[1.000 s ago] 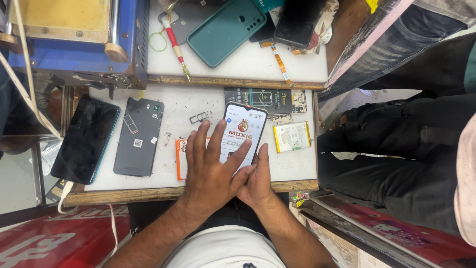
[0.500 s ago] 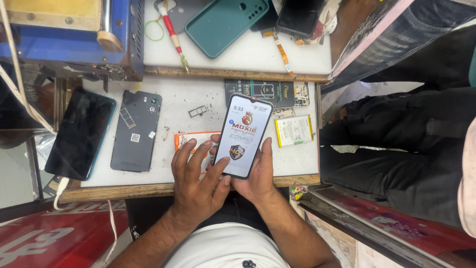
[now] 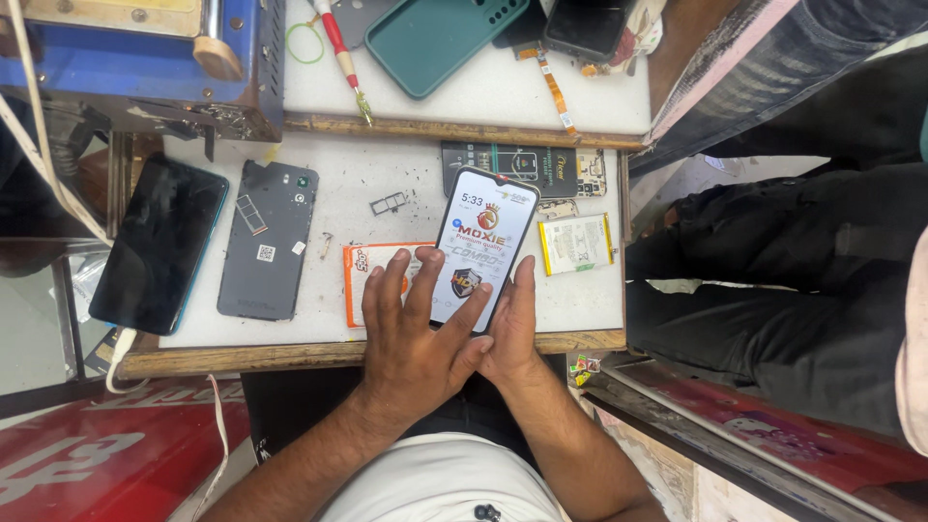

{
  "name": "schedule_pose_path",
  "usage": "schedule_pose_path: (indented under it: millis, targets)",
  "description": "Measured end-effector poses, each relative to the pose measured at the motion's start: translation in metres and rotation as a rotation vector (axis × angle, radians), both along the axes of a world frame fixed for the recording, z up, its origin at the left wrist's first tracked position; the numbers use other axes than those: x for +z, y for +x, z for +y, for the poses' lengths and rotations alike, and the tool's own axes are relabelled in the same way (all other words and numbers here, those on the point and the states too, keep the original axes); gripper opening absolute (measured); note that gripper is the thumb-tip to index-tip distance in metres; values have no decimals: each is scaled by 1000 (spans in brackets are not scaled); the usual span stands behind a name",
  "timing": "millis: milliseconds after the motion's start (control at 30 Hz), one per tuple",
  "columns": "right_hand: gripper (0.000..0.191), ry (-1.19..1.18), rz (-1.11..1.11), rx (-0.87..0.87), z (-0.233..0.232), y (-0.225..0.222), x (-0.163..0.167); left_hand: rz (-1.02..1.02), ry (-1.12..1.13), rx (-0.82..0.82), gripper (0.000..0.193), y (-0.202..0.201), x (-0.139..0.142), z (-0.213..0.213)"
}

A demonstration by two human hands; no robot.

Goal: The person uses a red-handled screwdriver to tighten screws on the internal frame of a disassembled smartphone. They then pick up a different smartphone, power it on, and interact with the touchscreen to verify functionality before placing it back on the workbench.

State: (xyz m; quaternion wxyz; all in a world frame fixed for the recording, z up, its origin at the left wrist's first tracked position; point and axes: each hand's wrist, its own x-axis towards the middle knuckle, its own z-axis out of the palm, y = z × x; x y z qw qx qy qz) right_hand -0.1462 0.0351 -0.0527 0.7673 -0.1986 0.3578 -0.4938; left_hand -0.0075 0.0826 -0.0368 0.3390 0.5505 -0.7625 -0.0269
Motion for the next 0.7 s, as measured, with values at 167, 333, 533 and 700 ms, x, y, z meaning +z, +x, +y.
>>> schedule_pose_path:
  millis: [167,333,533,700]
  targets:
    - [87,-87,-282,87,2,2,-2,-14,15,65,50,10,-2,0]
    - [90,-141,-278,124,2,2,1,7,6,44,48,8,4,0]
    - [79,4,-102,-29,-2,7,7,-10,-44,94,51,7,20,-36]
    - [75,-29,-139,-3,-2,12,16,-22,-46,46,54,9,36,-58]
